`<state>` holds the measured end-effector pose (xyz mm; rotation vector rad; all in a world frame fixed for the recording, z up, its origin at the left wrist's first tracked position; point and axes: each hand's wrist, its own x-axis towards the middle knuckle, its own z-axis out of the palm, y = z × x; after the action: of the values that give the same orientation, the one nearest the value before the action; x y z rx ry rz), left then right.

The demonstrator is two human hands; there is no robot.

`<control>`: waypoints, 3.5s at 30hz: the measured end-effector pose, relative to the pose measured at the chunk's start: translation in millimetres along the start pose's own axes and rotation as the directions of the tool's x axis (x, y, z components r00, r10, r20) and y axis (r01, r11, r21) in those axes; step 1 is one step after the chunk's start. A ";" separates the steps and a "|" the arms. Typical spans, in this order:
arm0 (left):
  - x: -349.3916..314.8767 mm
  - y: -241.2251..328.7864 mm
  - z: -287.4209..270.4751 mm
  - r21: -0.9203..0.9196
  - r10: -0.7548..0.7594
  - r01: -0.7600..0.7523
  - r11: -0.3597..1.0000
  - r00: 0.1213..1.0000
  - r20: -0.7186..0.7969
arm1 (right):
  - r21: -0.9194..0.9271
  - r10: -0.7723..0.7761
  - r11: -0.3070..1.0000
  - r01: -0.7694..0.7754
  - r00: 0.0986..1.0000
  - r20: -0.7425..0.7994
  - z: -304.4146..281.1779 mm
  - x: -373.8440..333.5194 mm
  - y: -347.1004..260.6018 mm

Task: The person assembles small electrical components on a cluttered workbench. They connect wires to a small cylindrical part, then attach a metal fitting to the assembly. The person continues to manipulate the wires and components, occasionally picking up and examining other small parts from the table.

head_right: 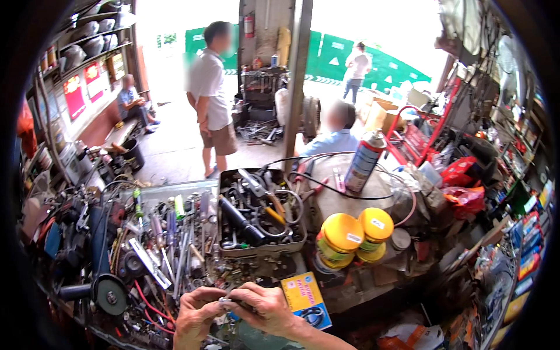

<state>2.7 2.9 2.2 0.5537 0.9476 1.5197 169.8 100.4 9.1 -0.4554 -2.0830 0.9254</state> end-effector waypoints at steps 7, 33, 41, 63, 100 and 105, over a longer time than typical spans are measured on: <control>-3.1 -0.8 8.9 0.296 0.122 -0.122 0.947 0.992 0.019 | 0.039 0.076 0.996 -0.077 0.997 0.012 6.1 -2.3 1.1; -1.9 -7.3 7.5 0.099 0.136 -0.139 0.985 0.990 0.039 | 0.051 0.175 0.984 -0.171 0.981 -0.089 19.7 -4.0 -9.6; -0.8 -9.5 0.2 0.130 0.254 -0.255 0.958 0.967 0.024 | -0.165 0.002 0.986 -0.030 0.986 -0.167 19.0 -0.1 1.4; -23.4 16.3 -37.5 0.332 0.619 -0.523 0.785 0.649 -0.441 | -0.670 0.139 0.734 -0.109 0.990 -0.008 -44.2 31.7 -6.7; -23.7 0.2 -30.8 0.639 0.742 -0.419 0.645 0.544 -0.392 | -0.684 0.326 0.711 -0.162 0.938 0.117 -35.2 5.6 4.3; -22.9 -0.6 -29.9 0.694 0.752 -0.371 0.617 0.537 -0.382 | -0.720 0.339 0.683 -0.121 0.926 0.166 -31.6 -14.2 -2.5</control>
<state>-16.4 -26.7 -11.0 0.8329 1.9397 2.1461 203.4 105.0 16.7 -1.0605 -2.6699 0.2823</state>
